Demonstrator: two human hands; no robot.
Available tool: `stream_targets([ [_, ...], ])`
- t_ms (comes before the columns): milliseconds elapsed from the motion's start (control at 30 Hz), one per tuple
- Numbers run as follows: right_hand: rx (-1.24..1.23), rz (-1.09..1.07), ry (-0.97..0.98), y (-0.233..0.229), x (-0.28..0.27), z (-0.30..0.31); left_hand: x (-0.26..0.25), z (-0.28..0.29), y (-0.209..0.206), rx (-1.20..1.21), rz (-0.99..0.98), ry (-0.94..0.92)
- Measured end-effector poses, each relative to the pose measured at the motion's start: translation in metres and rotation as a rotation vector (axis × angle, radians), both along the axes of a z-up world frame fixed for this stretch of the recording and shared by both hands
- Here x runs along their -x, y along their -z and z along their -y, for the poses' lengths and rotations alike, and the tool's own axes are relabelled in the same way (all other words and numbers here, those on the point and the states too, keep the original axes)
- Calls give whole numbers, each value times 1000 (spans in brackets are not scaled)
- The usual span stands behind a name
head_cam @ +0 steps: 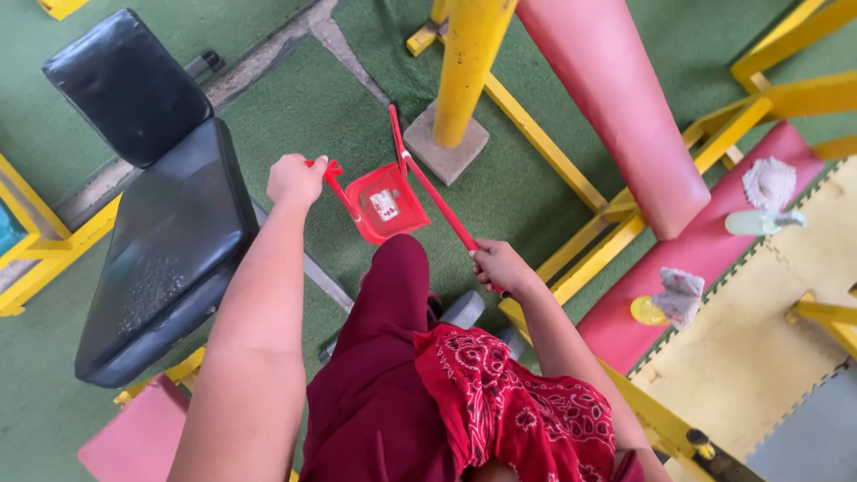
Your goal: Sweeping the gym floor around equipment using a small broom and dustpan.
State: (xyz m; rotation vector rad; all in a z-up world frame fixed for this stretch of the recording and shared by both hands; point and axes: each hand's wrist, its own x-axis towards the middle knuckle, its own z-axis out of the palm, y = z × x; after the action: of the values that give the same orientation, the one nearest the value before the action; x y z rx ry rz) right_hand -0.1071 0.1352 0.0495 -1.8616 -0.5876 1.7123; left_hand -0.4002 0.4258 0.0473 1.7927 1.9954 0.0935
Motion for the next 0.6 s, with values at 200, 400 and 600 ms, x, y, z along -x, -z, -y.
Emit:
stream_targets([
  [200,-37,4,-13,-2,4,-58,5,-44,6,-24,28,-67],
  [400,-30,10,-19,23,-1,-139,13,-120,30,-53,62,-139],
  [600,141,127,-83,5,12,-248,29,-196,73,-54,111,-168],
])
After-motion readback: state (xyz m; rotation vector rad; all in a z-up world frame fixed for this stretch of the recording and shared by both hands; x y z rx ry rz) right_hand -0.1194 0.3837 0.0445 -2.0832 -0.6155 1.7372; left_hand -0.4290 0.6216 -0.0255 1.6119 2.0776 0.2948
